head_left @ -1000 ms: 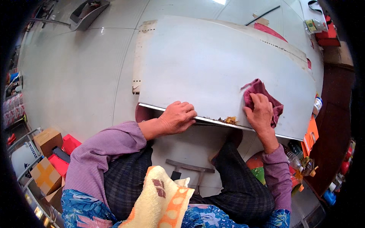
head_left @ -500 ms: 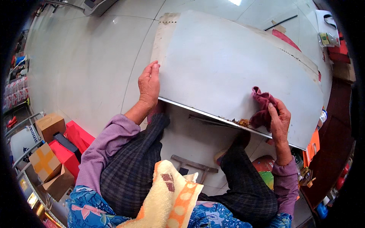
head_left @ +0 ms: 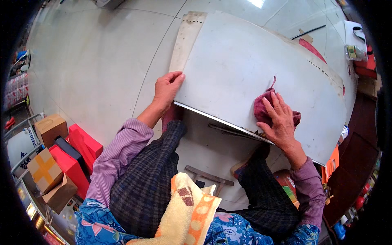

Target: The person wipes a large white metal shelf panel with a pink cloth, wringing the cloth out in a bucket of water halfway through, and continues cleaning both sides of the panel.

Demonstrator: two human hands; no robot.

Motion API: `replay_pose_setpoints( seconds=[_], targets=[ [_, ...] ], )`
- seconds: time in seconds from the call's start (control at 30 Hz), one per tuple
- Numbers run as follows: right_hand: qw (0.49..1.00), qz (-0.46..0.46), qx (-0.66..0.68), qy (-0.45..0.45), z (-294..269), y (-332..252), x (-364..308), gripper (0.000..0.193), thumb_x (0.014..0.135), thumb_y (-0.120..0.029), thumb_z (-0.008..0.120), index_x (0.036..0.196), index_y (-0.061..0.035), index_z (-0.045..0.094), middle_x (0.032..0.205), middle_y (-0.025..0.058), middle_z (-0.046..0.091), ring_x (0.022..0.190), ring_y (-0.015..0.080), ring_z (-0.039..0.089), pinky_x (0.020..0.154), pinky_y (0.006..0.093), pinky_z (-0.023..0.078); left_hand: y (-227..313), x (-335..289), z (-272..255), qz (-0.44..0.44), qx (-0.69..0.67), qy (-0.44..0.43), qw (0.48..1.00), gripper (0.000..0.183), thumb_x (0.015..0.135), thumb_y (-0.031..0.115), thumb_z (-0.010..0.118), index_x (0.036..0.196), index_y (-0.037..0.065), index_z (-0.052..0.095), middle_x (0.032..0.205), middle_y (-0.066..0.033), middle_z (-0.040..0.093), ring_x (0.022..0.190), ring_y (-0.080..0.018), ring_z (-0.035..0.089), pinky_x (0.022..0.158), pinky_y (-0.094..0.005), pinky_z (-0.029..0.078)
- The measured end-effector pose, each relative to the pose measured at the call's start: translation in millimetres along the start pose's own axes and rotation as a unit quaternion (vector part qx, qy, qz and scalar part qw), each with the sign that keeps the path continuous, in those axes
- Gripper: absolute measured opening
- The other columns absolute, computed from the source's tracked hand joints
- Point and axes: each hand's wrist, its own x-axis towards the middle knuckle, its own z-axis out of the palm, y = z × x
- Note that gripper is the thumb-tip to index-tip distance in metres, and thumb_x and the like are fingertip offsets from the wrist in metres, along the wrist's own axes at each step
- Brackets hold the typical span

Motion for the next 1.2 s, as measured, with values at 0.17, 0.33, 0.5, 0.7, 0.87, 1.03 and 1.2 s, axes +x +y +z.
replay_pose_setpoints(
  seconds=[0.17, 0.33, 0.5, 0.7, 0.87, 1.03, 1.2],
  targets=[
    [1.000, -0.011, -0.008, 0.011, 25.6, 7.2, 4.1, 0.062, 0.069, -0.010, 0.069, 0.128, -0.0088, 0.050, 0.142, 0.0216, 0.034, 0.130, 0.0352, 0.034, 0.094, 0.0454, 0.035, -2.4, -4.9, 2.1, 0.089, 0.113, 0.028, 0.989, 0.035, 0.079, 0.020, 0.071, 0.102, -0.005, 0.066, 0.086, -0.0091, 0.068, 0.077, -0.0133, 0.062, 0.071, -0.0277, 0.050],
    [1.000, -0.014, -0.006, 0.019, 26.7, 8.3, 5.2, 0.060, 0.069, -0.006, 0.066, 0.127, -0.0093, 0.050, 0.140, 0.0208, 0.037, 0.129, 0.0345, 0.036, 0.093, 0.0447, 0.036, -3.8, -24.8, -2.5, 0.009, 0.152, 0.063, 0.986, 0.029, 0.077, 0.025, 0.071, 0.085, -0.002, 0.068, 0.076, -0.0092, 0.067, 0.069, -0.0149, 0.062, 0.067, -0.0296, 0.050],
    [0.999, -0.011, 0.004, 0.031, 25.4, 4.1, 7.1, 0.060, 0.068, -0.002, 0.063, 0.127, 0.0002, 0.047, 0.140, 0.0205, 0.038, 0.128, 0.0353, 0.037, 0.095, 0.0443, 0.035, -19.5, -33.2, -15.8, -0.151, -0.049, -0.010, 0.987, 0.027, 0.082, 0.022, 0.070, 0.086, -0.004, 0.063, 0.077, -0.0080, 0.063, 0.064, -0.0137, 0.059, 0.056, -0.0270, 0.050],
    [0.994, -0.029, 0.061, 0.089, 33.5, 9.5, 4.9, 0.052, 0.067, 0.011, 0.053, 0.118, 0.0033, 0.053, 0.130, 0.0226, 0.048, 0.119, 0.0387, 0.044, 0.098, 0.0431, 0.039, -14.1, -40.4, -29.8, -0.227, -0.119, -0.097, 0.962, 0.022, 0.082, 0.019, 0.071, 0.084, -0.001, 0.061, 0.074, -0.0037, 0.059, 0.061, -0.0116, 0.056, 0.053, -0.0239, 0.049],
    [0.979, -0.058, 0.158, 0.114, 42.1, -14.2, 2.2, 0.048, 0.064, 0.015, 0.051, 0.111, 0.0043, 0.056, 0.120, 0.0201, 0.056, 0.110, 0.0389, 0.051, 0.095, 0.0417, 0.043, -28.5, -41.7, -43.7, -0.272, -0.077, -0.181, 0.942, 0.020, 0.080, 0.018, 0.073, 0.081, 0.004, 0.061, 0.073, -0.0003, 0.057, 0.057, -0.0073, 0.049, 0.050, -0.0192, 0.039],
    [0.958, -0.130, 0.205, 0.154, 43.8, -63.6, 40.5, 0.048, 0.065, 0.010, 0.056, 0.113, 0.0048, 0.054, 0.121, 0.0188, 0.054, 0.112, 0.0366, 0.051, 0.095, 0.0417, 0.043, -9.1, -37.8, -22.6, -0.220, -0.060, -0.216, 0.950, 0.039, 0.072, 0.023, 0.079, 0.100, 0.000, 0.063, 0.082, -0.0016, 0.062, 0.071, -0.0096, 0.055, 0.062, -0.0227, 0.044],
    [0.956, -0.215, 0.162, 0.115, 66.7, -119.4, 126.1, 0.049, 0.073, -0.001, 0.060, 0.120, 0.0047, 0.049, 0.129, 0.0211, 0.047, 0.123, 0.0367, 0.042, 0.104, 0.0420, 0.035, -15.9, -44.0, -2.5, -0.068, -0.002, -0.181, 0.981, 0.047, 0.069, 0.028, 0.080, 0.104, 0.000, 0.064, 0.095, -0.0075, 0.066, 0.086, -0.0146, 0.060, 0.081, -0.0290, 0.047]
  ],
)
